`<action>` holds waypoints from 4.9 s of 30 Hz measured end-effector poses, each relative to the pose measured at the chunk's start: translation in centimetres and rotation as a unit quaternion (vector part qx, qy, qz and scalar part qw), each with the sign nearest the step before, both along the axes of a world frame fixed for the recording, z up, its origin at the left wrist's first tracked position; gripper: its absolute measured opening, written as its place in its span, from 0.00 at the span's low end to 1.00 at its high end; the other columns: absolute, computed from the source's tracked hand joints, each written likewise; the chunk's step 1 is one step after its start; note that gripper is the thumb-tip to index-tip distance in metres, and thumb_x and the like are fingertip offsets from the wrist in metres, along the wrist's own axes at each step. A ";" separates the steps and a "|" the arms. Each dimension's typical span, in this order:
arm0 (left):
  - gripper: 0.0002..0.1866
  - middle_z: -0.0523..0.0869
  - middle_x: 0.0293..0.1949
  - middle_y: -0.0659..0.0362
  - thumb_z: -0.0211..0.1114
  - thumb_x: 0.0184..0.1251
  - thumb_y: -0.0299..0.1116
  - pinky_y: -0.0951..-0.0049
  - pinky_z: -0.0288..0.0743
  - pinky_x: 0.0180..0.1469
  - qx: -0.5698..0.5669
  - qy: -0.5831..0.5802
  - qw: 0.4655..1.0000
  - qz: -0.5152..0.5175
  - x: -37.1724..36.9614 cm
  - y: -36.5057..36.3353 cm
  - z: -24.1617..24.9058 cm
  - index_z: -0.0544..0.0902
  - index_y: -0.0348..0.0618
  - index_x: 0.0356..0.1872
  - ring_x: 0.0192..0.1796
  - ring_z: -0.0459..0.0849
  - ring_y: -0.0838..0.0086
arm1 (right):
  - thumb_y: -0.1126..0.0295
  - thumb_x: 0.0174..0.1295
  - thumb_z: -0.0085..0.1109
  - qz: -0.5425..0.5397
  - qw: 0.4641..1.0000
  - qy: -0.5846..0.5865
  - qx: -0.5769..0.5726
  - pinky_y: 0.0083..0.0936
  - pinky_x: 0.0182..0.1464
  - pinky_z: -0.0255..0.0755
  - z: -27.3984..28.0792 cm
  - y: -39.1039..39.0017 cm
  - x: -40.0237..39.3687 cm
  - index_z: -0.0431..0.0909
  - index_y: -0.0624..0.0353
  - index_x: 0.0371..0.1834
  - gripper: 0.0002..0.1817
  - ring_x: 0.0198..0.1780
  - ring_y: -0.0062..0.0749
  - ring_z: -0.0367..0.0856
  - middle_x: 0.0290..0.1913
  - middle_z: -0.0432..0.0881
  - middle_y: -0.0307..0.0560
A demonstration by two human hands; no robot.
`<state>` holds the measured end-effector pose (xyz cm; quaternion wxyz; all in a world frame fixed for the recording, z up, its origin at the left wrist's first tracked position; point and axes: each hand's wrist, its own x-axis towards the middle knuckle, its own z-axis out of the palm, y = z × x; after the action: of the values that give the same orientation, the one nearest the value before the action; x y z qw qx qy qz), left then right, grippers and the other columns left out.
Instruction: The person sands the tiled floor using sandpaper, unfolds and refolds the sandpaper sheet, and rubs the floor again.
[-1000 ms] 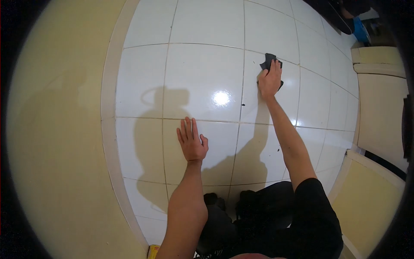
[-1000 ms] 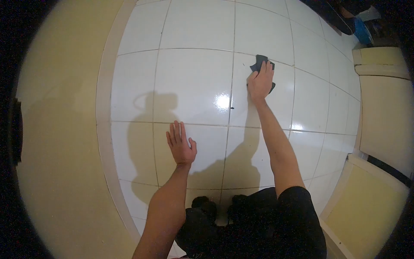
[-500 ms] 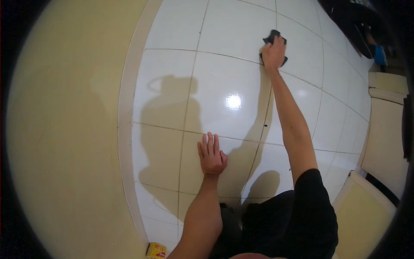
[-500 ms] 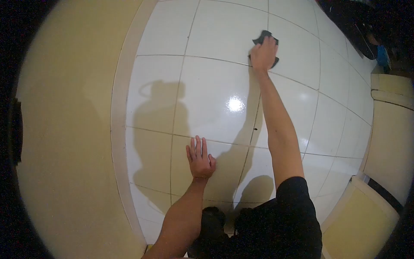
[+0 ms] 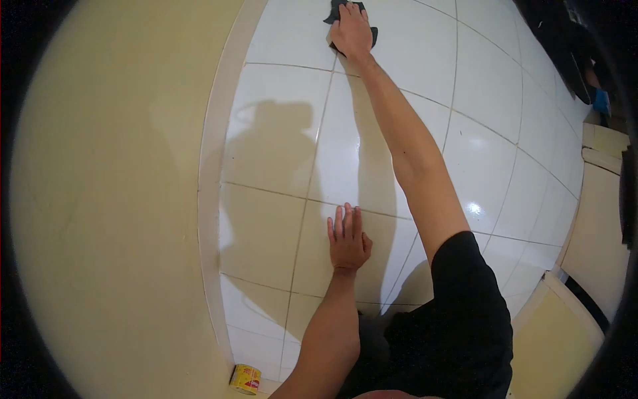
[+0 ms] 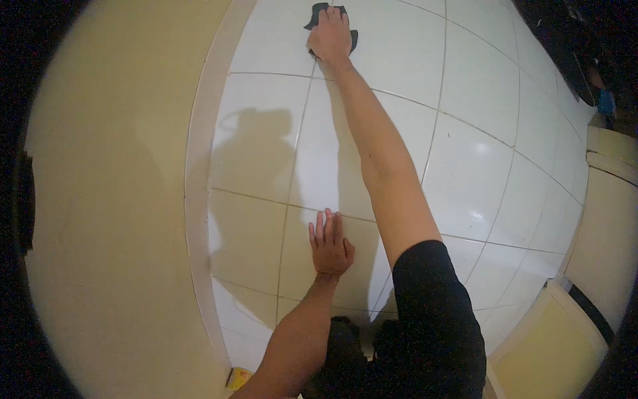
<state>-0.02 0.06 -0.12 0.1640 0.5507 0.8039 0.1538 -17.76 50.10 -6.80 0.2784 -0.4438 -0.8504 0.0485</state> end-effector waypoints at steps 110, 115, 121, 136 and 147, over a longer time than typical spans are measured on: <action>0.32 0.64 0.82 0.57 0.56 0.74 0.33 0.51 0.44 0.87 0.100 0.105 0.989 0.024 1.1 0.0 -0.2 0.66 0.46 0.79 0.86 0.56 0.61 | 0.75 0.69 0.48 -0.283 0.955 0.021 -0.081 0.47 0.84 0.52 3.1 -30.3 74.4 0.65 0.69 0.78 0.32 0.83 0.60 0.58 0.80 0.64 0.66; 0.31 0.64 0.82 0.56 0.56 0.73 0.32 0.50 0.47 0.86 0.096 0.088 0.991 0.034 1.0 0.1 0.4 0.67 0.46 0.78 0.85 0.57 0.60 | 0.73 0.68 0.50 -0.248 0.967 -0.015 -0.065 0.49 0.84 0.51 1.7 -18.9 69.8 0.66 0.74 0.76 0.32 0.82 0.62 0.59 0.79 0.65 0.70; 0.31 0.66 0.81 0.56 0.57 0.72 0.32 0.49 0.48 0.86 0.101 0.081 0.991 0.038 0.8 0.3 0.2 0.70 0.46 0.77 0.85 0.58 0.60 | 0.72 0.66 0.51 -0.102 0.994 -0.035 -0.027 0.48 0.84 0.52 0.7 -8.7 58.5 0.68 0.72 0.76 0.33 0.80 0.62 0.63 0.78 0.68 0.68; 0.31 0.67 0.80 0.56 0.56 0.72 0.33 0.49 0.47 0.86 0.099 0.075 0.991 0.041 0.9 0.2 0.2 0.70 0.45 0.77 0.85 0.58 0.59 | 0.82 0.57 0.47 0.179 0.942 0.168 -0.228 0.39 0.86 0.53 6.1 -20.4 41.8 0.82 0.58 0.66 0.31 0.80 0.42 0.70 0.73 0.80 0.49; 0.31 0.66 0.81 0.56 0.57 0.72 0.32 0.50 0.46 0.86 0.110 0.091 0.989 0.037 1.4 0.3 0.4 0.69 0.47 0.77 0.85 0.58 0.61 | 0.85 0.52 0.48 0.278 0.916 0.140 -0.252 0.45 0.85 0.55 8.1 -35.1 45.0 0.81 0.61 0.65 0.33 0.79 0.47 0.70 0.73 0.79 0.51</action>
<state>1.38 0.38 0.26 0.0226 0.5468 0.8135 0.1967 27.29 14.95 1.30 0.2493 -0.2336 -0.8512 0.3985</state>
